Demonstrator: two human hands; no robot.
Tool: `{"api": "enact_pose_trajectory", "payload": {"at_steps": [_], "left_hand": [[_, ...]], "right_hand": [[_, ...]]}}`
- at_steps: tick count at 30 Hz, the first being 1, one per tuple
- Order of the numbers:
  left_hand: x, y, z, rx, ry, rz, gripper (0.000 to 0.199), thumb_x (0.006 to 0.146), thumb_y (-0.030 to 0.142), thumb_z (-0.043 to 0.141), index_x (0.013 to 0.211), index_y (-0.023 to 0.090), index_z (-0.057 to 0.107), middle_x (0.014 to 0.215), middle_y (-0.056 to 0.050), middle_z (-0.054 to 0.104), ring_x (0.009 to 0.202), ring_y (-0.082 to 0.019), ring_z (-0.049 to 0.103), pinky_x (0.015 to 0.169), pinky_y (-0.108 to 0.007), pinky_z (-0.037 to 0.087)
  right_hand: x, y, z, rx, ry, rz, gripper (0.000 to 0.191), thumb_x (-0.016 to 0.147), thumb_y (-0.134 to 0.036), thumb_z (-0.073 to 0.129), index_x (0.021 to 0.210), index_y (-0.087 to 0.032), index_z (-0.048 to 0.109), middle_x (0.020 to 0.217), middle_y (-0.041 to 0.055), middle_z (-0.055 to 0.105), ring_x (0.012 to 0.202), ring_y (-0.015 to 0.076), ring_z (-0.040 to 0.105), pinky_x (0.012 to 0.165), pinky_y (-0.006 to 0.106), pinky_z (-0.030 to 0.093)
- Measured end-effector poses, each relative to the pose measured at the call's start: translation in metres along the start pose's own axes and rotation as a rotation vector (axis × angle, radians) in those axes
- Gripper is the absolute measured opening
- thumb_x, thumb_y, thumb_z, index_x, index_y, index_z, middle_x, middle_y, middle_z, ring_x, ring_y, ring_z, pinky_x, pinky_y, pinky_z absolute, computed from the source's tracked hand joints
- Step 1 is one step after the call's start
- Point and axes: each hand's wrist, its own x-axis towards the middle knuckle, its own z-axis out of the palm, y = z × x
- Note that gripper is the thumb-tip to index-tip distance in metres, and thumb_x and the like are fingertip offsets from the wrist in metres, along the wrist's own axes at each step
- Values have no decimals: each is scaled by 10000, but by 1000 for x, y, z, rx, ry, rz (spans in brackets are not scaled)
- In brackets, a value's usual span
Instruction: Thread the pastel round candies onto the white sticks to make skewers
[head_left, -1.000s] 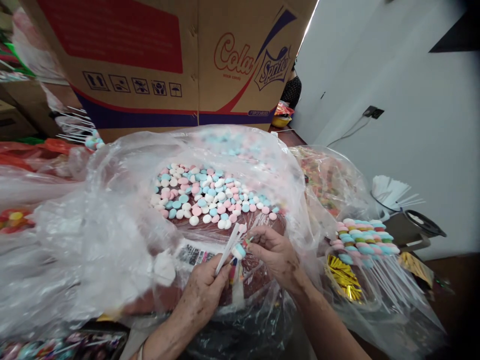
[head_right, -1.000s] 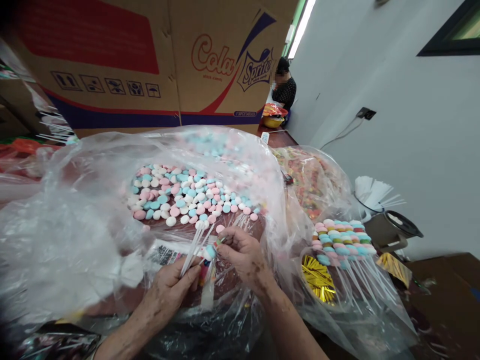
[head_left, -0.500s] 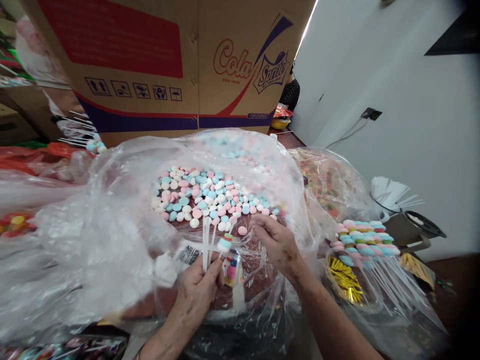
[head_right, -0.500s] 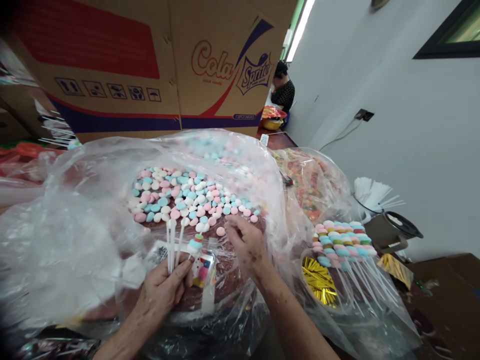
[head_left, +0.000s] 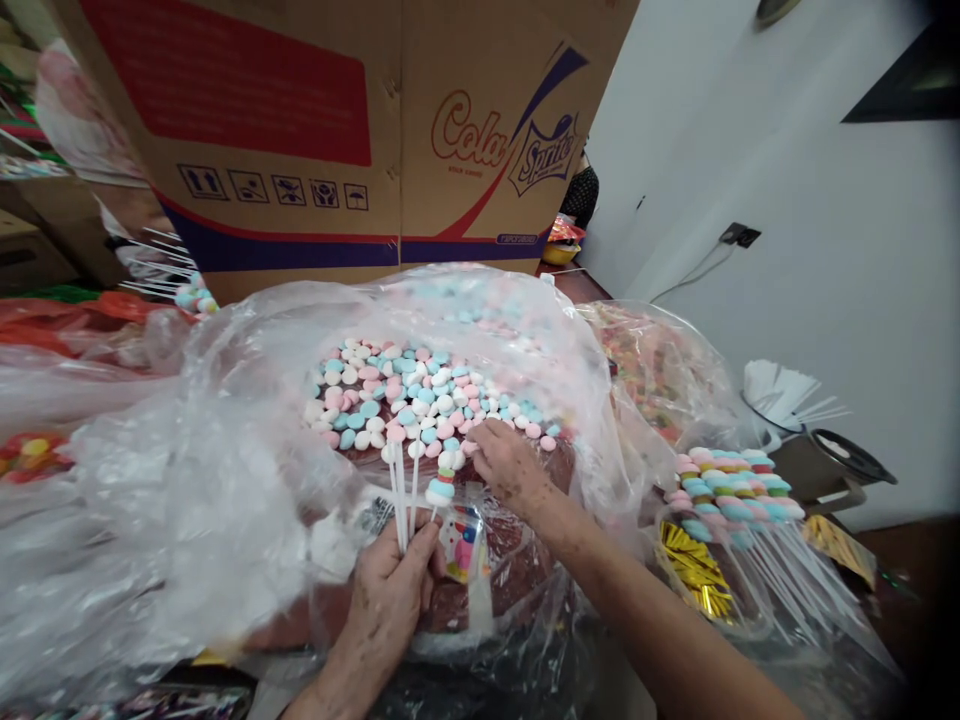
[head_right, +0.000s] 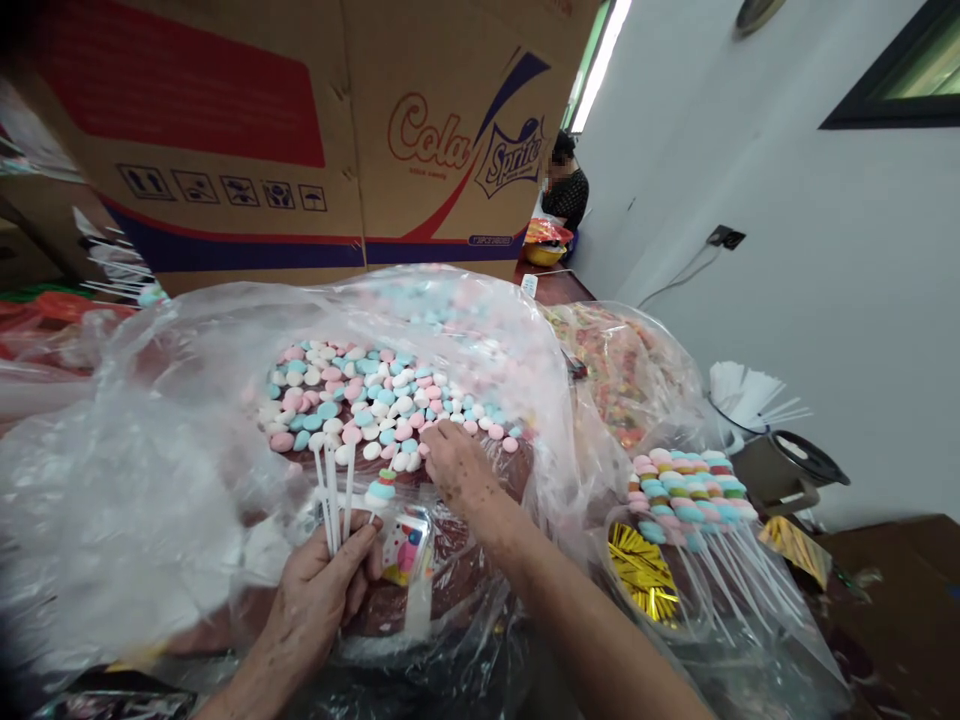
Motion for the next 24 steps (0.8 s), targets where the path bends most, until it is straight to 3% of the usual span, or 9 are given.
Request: {"api": "enact_pose_trajectory", "payload": {"at_steps": [6,13,20,24], "left_hand": [[1,1,1,4,-3,-14,429,723,585,680,738,167,583,480,61,557,303,-36,360,315,-150,235],[3,-2,1,17,23,-51,445,698,603,664,730,168,577,454,58,539,291,-46,340,303,-164,218],[3,1,2,32,5,-57,419,700,584,650,720,173,566,453,64,534,287,-44,338,298,-160,212],[2,2,4,27,39,-53,420,689,580,661,739,172,576,458,62,545,288,-51,351,299,-165,220]], "right_hand": [[11,7,14,-116,-55,-162,180,889,-40,481,927,-167,603,969,90,631,958,219,534,838,337,452],[6,3,12,-213,-127,-123,190,920,-60,455,992,-155,604,1021,111,649,948,220,567,827,338,456],[6,6,-1,-64,-167,-88,152,925,-112,465,900,-166,605,901,78,633,897,206,574,796,328,465],[5,4,6,-64,-148,-118,201,949,-99,414,928,-167,603,951,91,644,945,208,567,857,334,462]]}}
